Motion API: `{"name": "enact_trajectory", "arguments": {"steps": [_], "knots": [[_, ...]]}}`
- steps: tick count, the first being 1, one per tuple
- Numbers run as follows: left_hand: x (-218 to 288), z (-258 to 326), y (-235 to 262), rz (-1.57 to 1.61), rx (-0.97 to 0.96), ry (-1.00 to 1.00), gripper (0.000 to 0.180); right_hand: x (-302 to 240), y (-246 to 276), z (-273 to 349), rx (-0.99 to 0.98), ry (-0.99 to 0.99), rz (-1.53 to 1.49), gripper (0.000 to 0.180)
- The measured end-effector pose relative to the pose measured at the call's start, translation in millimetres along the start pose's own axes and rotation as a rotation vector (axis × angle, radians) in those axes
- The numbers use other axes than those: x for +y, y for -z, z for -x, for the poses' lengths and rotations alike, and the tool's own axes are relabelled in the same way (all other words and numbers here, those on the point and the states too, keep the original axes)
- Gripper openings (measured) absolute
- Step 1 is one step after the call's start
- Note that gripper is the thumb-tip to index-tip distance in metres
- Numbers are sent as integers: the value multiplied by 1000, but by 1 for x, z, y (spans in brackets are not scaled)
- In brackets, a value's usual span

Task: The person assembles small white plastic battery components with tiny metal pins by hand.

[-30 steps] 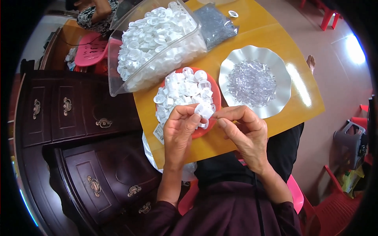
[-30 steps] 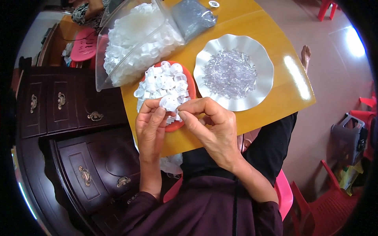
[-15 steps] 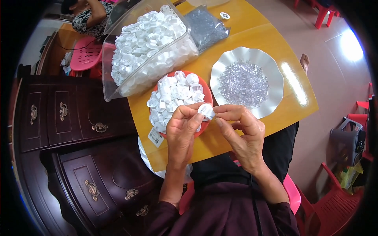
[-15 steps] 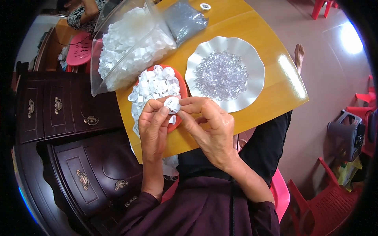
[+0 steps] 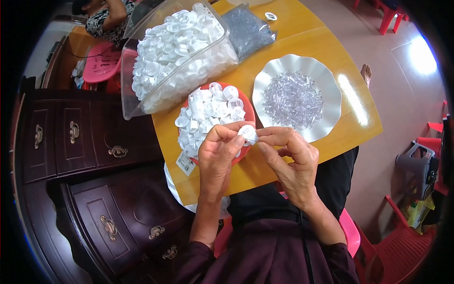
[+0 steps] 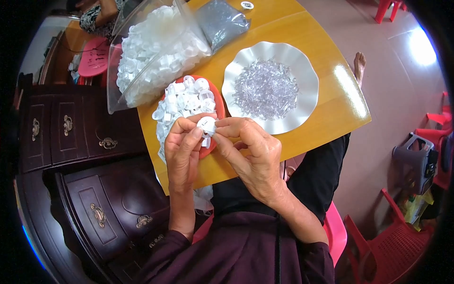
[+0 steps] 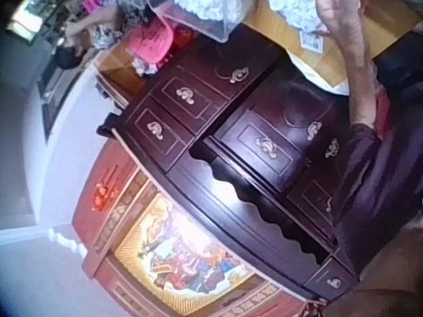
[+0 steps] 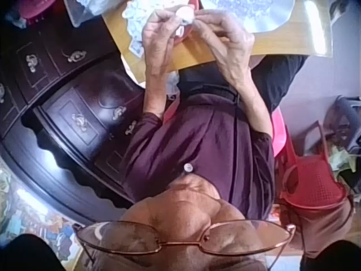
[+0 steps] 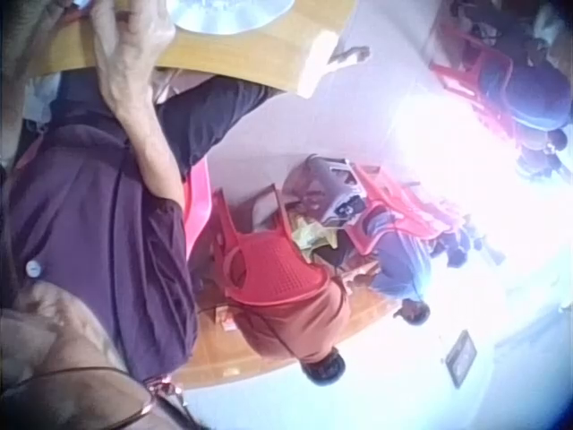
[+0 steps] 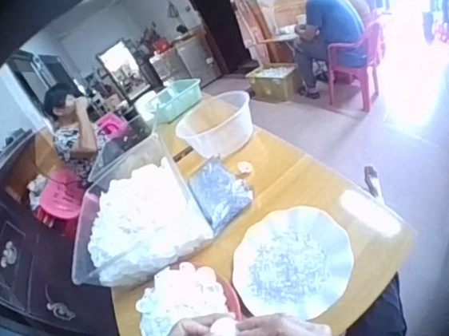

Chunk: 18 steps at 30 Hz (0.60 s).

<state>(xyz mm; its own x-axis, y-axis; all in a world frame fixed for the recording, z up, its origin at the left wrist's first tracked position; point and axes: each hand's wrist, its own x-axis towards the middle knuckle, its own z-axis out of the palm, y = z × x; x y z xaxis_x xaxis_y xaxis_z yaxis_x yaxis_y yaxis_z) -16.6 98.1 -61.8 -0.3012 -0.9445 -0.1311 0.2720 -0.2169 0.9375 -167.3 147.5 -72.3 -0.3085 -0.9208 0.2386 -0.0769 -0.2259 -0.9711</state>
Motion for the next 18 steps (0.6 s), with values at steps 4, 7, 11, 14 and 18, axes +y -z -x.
{"name": "enact_trajectory", "arguments": {"steps": [4,7,11,14,18], "knots": [[0,0,2,-5,6,12,9,-1,0,1,-13,-14,2,11],[-1,1,1,-2,4,8,9,0,0,1,-4,-8,9,11],[-1,1,1,-24,-11,-11,8,-1,0,2,-6,-15,11,11],[-1,0,-2,-18,-41,-27,7,0,1,2,4,-11,15,11],[-1,0,-3,-11,-58,-25,8,2,3,3,-17,-15,14,11]]}}
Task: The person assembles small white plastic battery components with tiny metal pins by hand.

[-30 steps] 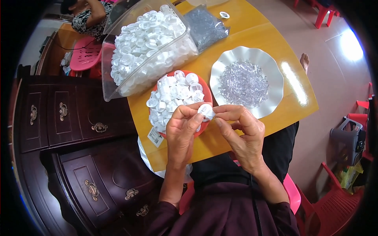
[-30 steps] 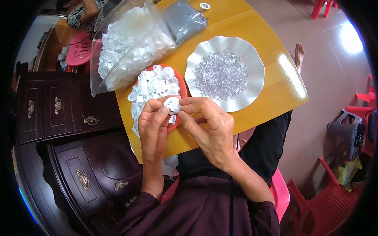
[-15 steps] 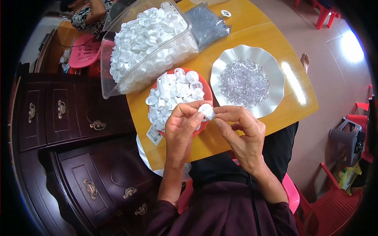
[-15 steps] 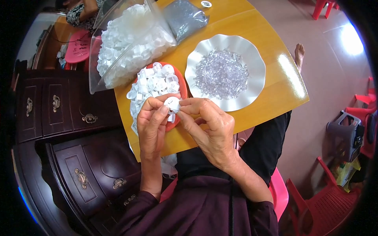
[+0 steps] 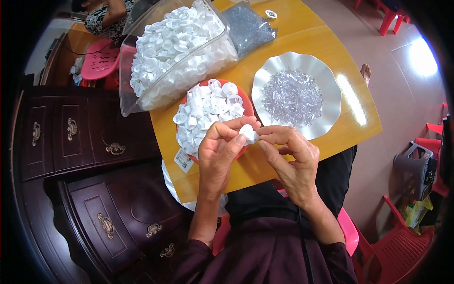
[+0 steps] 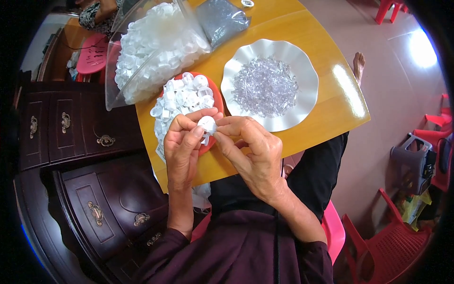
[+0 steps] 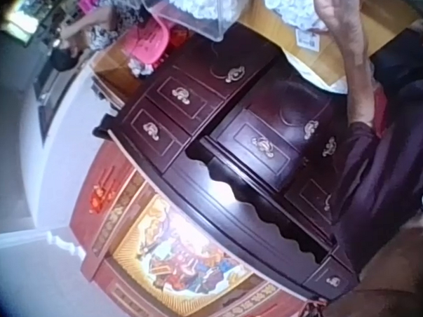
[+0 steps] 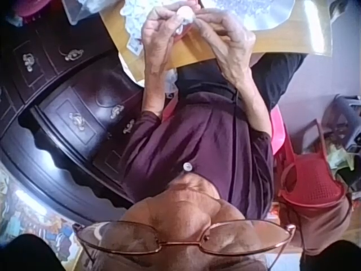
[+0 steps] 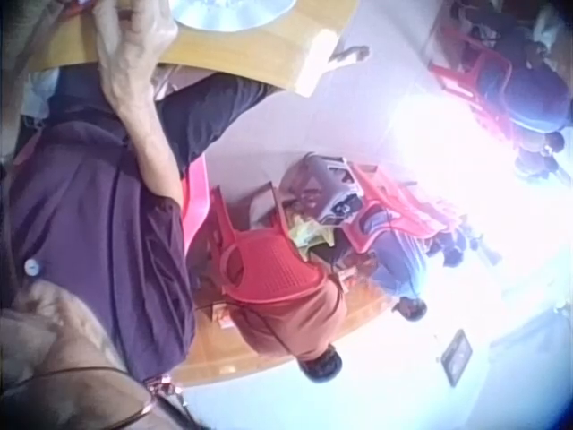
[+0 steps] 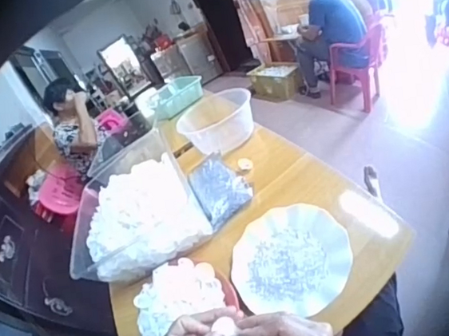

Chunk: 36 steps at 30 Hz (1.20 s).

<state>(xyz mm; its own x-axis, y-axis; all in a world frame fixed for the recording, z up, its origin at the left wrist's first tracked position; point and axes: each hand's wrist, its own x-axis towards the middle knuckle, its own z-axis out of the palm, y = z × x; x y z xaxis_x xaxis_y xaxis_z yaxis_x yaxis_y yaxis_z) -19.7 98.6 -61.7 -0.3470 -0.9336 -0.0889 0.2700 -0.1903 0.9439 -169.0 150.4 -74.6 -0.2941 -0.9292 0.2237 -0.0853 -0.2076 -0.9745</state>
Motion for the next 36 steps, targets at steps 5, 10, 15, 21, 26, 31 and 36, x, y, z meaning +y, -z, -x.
{"name": "enact_trajectory", "arguments": {"steps": [5,10,15,21,26,31,36], "knots": [[-3,2,1,-18,-6,3,8,3,3,2,-12,-4,-9,12],[-3,1,-1,-22,-13,-19,9,3,3,2,-8,-52,-50,12],[-7,3,4,-87,-82,-75,10,1,5,0,-19,-36,-32,11],[1,9,2,-141,-141,-92,19,6,9,0,-12,-214,-248,9],[6,10,-1,-163,-96,-50,32,10,10,2,-31,-441,-561,11],[4,12,5,-225,-93,3,37,11,14,3,-68,-494,-597,14],[-1,14,5,-292,-140,-130,35,14,12,7,-66,-460,-574,11]]}}
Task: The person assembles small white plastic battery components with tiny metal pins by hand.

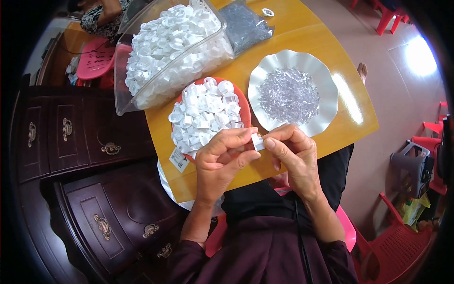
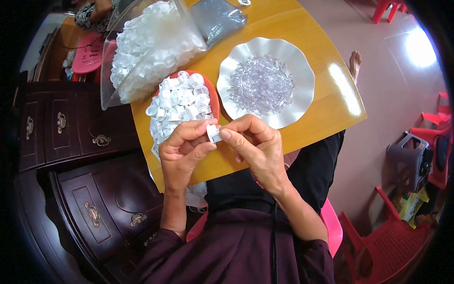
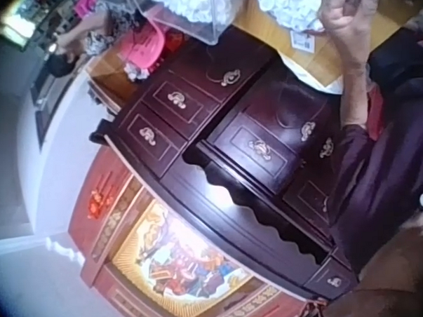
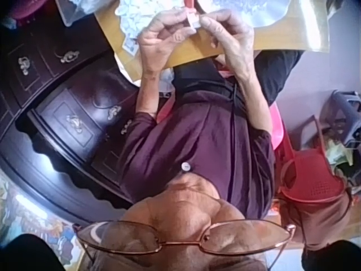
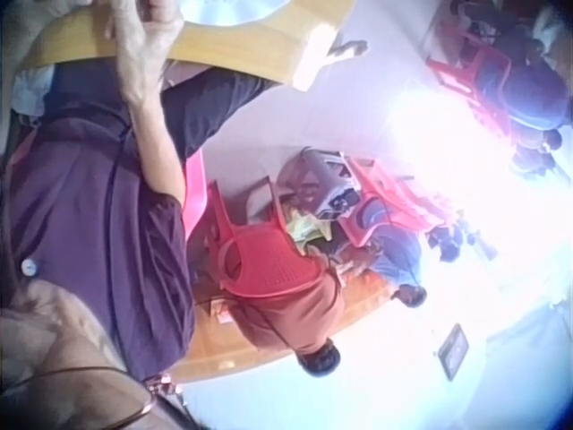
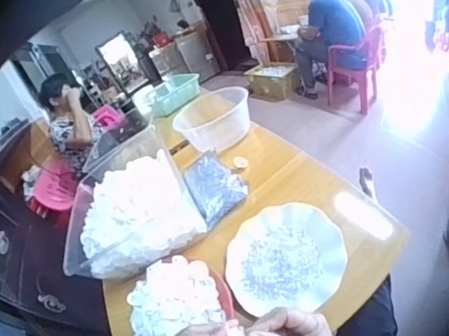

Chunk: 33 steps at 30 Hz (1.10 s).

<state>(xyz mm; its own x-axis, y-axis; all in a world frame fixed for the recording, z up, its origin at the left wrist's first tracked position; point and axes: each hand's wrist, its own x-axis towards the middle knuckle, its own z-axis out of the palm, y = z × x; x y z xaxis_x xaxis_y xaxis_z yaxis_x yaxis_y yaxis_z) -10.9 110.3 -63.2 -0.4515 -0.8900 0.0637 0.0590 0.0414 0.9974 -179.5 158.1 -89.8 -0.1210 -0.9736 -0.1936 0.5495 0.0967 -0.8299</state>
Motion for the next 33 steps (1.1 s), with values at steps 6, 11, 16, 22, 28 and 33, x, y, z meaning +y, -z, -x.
{"name": "enact_trajectory", "arguments": {"steps": [6,11,16,22,28,33], "knots": [[-6,3,-1,25,-2,-13,32,1,-4,4,33,90,81,8],[3,-8,-3,49,-25,-53,32,-9,-11,4,69,118,75,9],[17,-45,25,-247,-13,-352,34,-24,0,-16,79,229,577,15],[66,-111,122,-711,391,-656,34,-29,20,-40,195,448,1166,19],[68,-105,120,-1107,541,-723,22,-19,11,-62,249,509,1347,21],[42,-70,67,-1054,354,-725,19,-20,16,-67,248,453,1354,22]]}}
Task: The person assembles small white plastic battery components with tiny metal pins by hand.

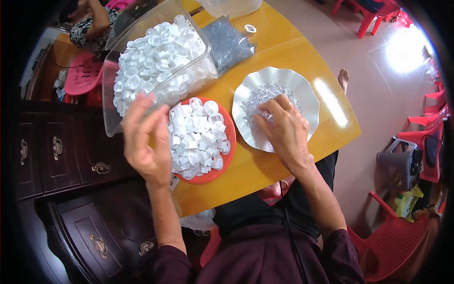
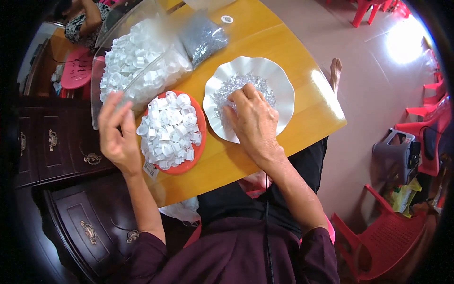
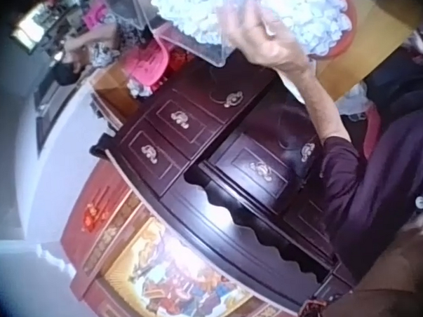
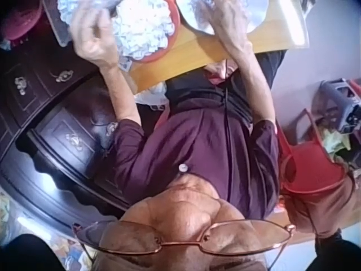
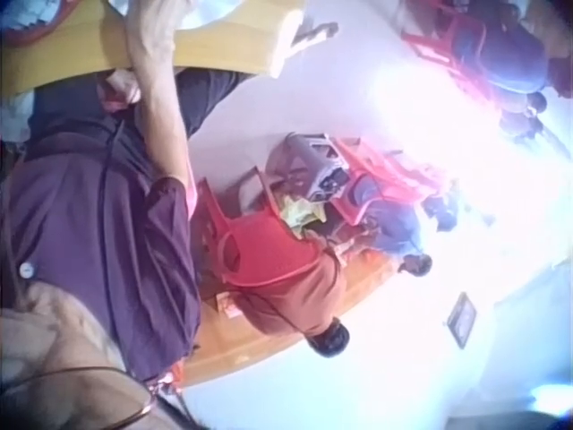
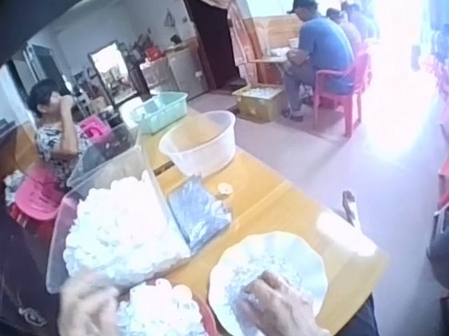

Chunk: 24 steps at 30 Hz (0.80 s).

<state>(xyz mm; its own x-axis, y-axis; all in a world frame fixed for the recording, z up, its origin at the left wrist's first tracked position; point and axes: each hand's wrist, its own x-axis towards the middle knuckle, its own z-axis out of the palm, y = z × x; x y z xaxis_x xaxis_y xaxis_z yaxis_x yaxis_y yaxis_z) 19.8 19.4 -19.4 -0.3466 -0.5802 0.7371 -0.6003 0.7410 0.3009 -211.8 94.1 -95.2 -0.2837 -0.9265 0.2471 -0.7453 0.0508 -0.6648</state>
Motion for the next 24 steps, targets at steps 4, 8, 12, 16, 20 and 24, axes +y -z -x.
{"name": "enact_trajectory", "arguments": {"steps": [4,8,12,16,20,24], "knots": [[26,33,-18,211,-152,102,22,4,-1,1,0,-5,7,15],[47,45,-39,316,-224,166,23,6,10,3,14,-51,-121,14],[60,51,-51,426,-257,210,25,10,23,3,12,-104,-174,13],[68,52,-60,475,-298,233,25,19,31,4,49,-135,-380,12],[74,48,-70,532,-308,266,23,19,40,7,36,-109,-415,14],[85,47,-68,751,-276,520,21,4,55,13,-108,-59,-523,14]]}}
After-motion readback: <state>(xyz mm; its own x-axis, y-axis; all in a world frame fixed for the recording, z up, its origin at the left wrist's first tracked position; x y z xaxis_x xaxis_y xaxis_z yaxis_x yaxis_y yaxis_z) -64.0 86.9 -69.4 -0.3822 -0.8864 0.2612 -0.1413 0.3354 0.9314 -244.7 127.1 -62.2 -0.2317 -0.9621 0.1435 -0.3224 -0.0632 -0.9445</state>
